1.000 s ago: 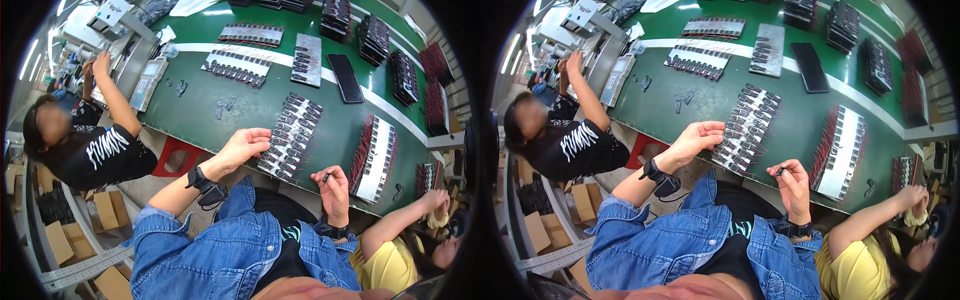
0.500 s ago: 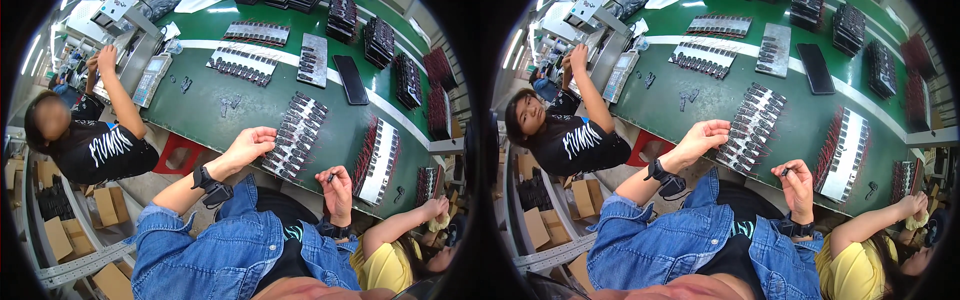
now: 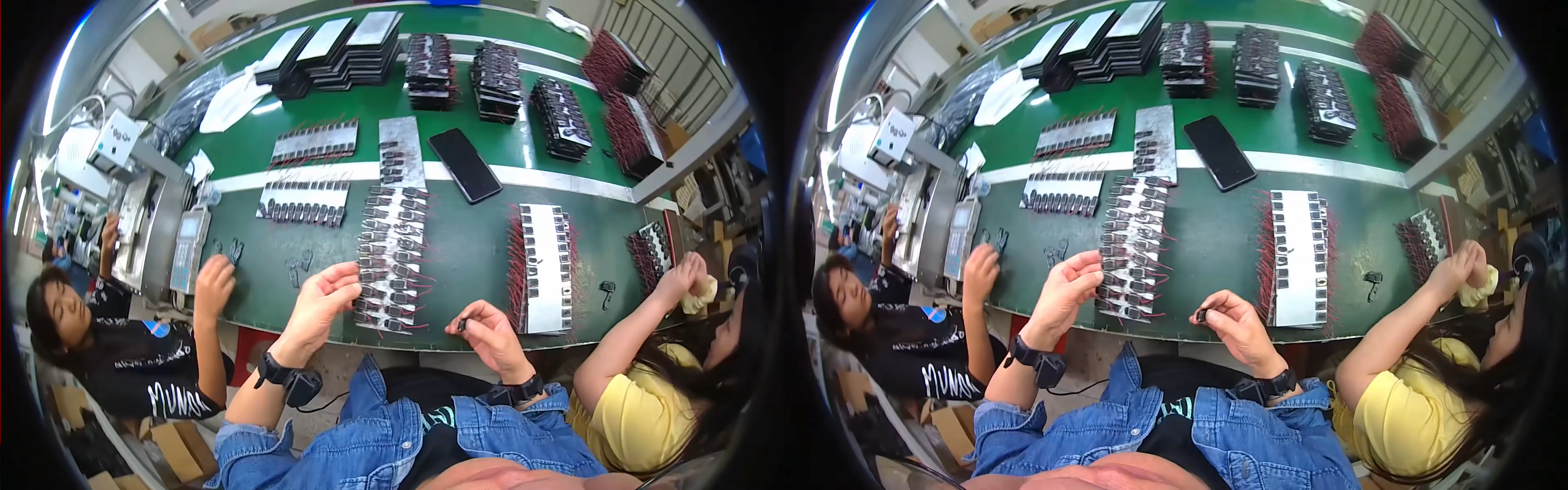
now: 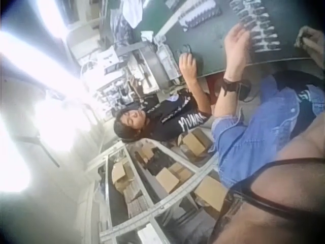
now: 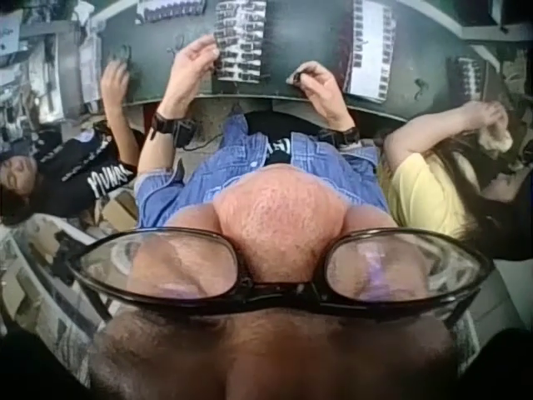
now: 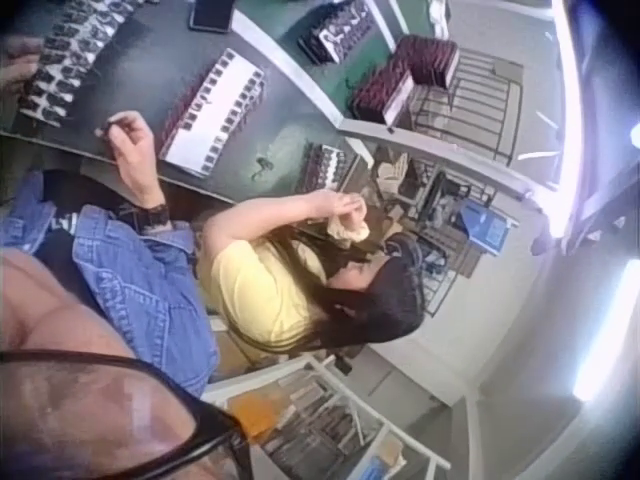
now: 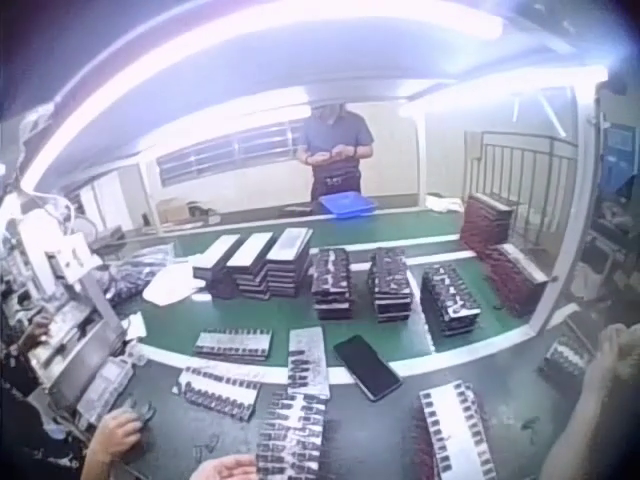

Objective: Assemble small black components into silver-colored grid trays on an assembly line.

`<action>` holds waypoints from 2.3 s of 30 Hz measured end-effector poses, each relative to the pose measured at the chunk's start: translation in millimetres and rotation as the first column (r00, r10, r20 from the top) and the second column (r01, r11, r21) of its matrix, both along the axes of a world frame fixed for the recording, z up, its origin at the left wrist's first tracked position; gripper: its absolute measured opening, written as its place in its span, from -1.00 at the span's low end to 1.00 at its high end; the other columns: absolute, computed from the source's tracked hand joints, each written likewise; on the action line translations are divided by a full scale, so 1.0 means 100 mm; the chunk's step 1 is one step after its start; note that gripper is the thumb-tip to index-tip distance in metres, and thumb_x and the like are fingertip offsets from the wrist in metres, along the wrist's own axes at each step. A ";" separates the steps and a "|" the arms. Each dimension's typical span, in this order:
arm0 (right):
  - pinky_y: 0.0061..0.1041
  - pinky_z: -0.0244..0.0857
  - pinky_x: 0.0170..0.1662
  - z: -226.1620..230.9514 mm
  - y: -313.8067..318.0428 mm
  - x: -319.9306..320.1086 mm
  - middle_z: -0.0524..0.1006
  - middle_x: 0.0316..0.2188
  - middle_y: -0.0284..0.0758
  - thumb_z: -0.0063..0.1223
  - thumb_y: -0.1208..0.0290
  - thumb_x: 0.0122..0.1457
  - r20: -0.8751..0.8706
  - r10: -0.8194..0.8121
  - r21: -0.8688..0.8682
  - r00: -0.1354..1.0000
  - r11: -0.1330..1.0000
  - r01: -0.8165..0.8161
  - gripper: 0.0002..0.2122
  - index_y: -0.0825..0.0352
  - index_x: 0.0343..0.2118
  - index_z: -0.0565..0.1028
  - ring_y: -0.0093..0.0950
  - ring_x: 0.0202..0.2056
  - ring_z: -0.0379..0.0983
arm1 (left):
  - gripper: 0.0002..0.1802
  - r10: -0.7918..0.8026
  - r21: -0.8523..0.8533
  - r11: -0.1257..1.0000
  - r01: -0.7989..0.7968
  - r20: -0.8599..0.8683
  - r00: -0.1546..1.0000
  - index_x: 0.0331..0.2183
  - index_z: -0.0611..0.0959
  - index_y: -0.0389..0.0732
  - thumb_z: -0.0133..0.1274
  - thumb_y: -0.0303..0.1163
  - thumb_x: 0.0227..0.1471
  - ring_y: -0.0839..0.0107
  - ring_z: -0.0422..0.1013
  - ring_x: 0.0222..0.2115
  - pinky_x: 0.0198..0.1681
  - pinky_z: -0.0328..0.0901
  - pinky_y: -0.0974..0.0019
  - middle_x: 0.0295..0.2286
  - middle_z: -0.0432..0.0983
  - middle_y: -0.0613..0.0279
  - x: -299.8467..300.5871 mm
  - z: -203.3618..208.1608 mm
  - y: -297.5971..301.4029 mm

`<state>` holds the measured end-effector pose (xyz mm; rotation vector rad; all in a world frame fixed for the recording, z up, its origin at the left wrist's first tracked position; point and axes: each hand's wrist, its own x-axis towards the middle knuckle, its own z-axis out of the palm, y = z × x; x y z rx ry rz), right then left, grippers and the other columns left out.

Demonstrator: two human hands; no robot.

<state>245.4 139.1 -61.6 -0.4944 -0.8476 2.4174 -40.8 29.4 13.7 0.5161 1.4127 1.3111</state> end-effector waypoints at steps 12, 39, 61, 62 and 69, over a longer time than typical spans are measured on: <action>-0.55 0.36 0.03 -0.02 0.06 0.01 0.55 -0.21 -0.35 0.04 0.53 0.28 -0.063 0.089 0.019 0.994 0.996 -0.088 -0.87 0.38 -0.13 0.47 -0.57 -0.13 0.50 | -0.58 0.031 0.119 0.992 -0.028 -0.021 0.999 0.02 0.49 -0.26 0.16 -0.43 0.13 0.63 0.49 -0.34 -0.28 0.35 0.53 -0.27 0.59 0.37 -0.38 0.43 0.97; -0.67 0.29 -0.05 -0.11 0.09 -0.02 0.51 -0.25 -0.47 0.04 0.47 0.31 -0.055 0.189 0.068 0.980 0.980 -0.185 -0.85 0.35 -0.10 0.47 -0.71 -0.20 0.42 | -0.96 -0.102 0.198 0.971 0.131 -0.150 0.983 -0.44 0.61 -0.27 0.09 -0.60 0.00 0.40 0.49 -0.47 -0.43 0.40 0.32 -0.42 0.54 0.23 1.47 0.10 4.99; -0.61 0.33 -0.06 -0.01 0.13 0.06 0.57 -0.25 -0.35 0.02 0.58 0.24 0.057 0.180 0.078 0.982 0.980 -0.184 -0.87 0.37 -0.16 0.47 -0.61 -0.19 0.47 | -0.75 -0.148 0.138 0.827 0.545 -0.882 0.448 -0.42 0.70 -0.28 0.04 -0.31 0.02 0.31 0.53 -0.48 -0.40 0.41 0.30 -0.53 0.59 0.10 1.00 0.59 4.53; -0.57 0.32 -0.04 0.00 0.11 0.08 0.57 -0.23 -0.32 0.02 0.59 0.23 0.033 0.137 0.113 0.990 0.984 -0.140 -0.88 0.36 -0.18 0.47 -0.57 -0.18 0.48 | -0.74 -0.170 0.264 0.767 0.585 -0.795 0.582 -0.47 0.67 -0.36 -0.01 -0.38 0.07 0.50 0.47 -0.60 -0.52 0.37 0.41 -0.62 0.56 0.23 0.91 0.85 3.96; -0.46 0.30 0.02 -0.01 0.06 0.07 0.57 -0.26 -0.25 0.00 0.60 0.21 0.013 0.201 0.124 0.980 0.972 -0.201 -0.89 0.35 -0.22 0.46 -0.46 -0.16 0.49 | -0.80 0.030 0.027 0.937 0.347 -1.000 -0.003 -0.37 0.73 -0.14 0.07 -0.28 0.05 0.13 0.57 -0.41 -0.31 0.45 0.17 -0.44 0.63 0.08 -0.48 0.83 1.95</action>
